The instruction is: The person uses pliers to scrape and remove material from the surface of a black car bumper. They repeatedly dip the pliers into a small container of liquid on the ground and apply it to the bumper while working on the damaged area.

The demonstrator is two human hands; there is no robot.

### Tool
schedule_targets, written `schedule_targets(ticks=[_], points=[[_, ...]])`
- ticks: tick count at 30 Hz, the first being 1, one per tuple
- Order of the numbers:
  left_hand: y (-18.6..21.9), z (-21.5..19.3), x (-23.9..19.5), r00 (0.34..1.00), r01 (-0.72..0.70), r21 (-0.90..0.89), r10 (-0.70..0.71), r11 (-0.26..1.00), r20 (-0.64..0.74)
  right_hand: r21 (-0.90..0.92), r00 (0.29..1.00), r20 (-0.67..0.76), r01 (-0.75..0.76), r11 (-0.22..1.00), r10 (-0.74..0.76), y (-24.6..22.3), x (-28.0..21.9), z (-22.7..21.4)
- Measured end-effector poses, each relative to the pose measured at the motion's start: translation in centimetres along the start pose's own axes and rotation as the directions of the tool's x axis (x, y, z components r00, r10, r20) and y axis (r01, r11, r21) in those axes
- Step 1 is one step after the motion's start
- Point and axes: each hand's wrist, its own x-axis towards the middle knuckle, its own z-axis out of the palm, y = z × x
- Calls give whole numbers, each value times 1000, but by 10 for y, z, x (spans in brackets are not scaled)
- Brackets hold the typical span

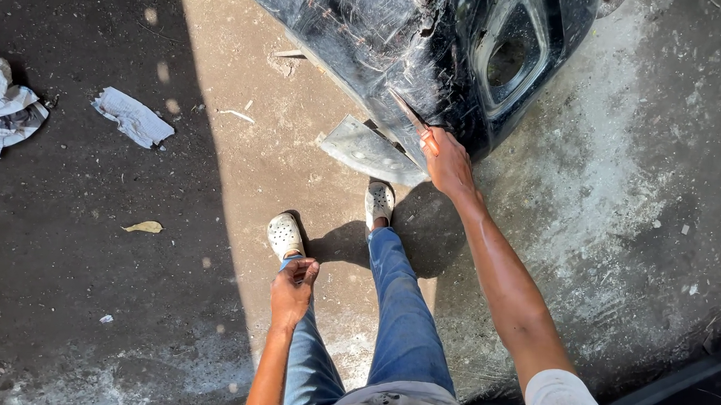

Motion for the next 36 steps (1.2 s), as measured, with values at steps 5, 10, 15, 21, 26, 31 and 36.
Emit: schedule_targets(ticks=[5,10,15,21,26,31,36], points=[[7,-7,-5,1000,5,24,-5,1000,4,65,1000,15,-15,998,14,4,0,2],[11,-8,-7,1000,1,28,-1,1000,8,42,997,2,71,997,-71,1,-5,-4],[16,-9,-8,1000,6,24,-7,1000,24,-36,999,-30,29,999,-30,5,-1,-2],[15,-11,-8,999,21,32,-21,999,24,-35,999,-9,-38,999,38,-8,-5,-11],[15,-9,-15,1000,12,30,-13,999,28,64,999,-42,12,998,-9,-8,-29,-21],[44,10,-29,1000,-15,86,13,996,26,247,998,-54,-29,969,44,24,-90,-26],[69,67,-37,993,-94,142,82,985,87,414,974,98,-225,882,203,77,-180,-48]])
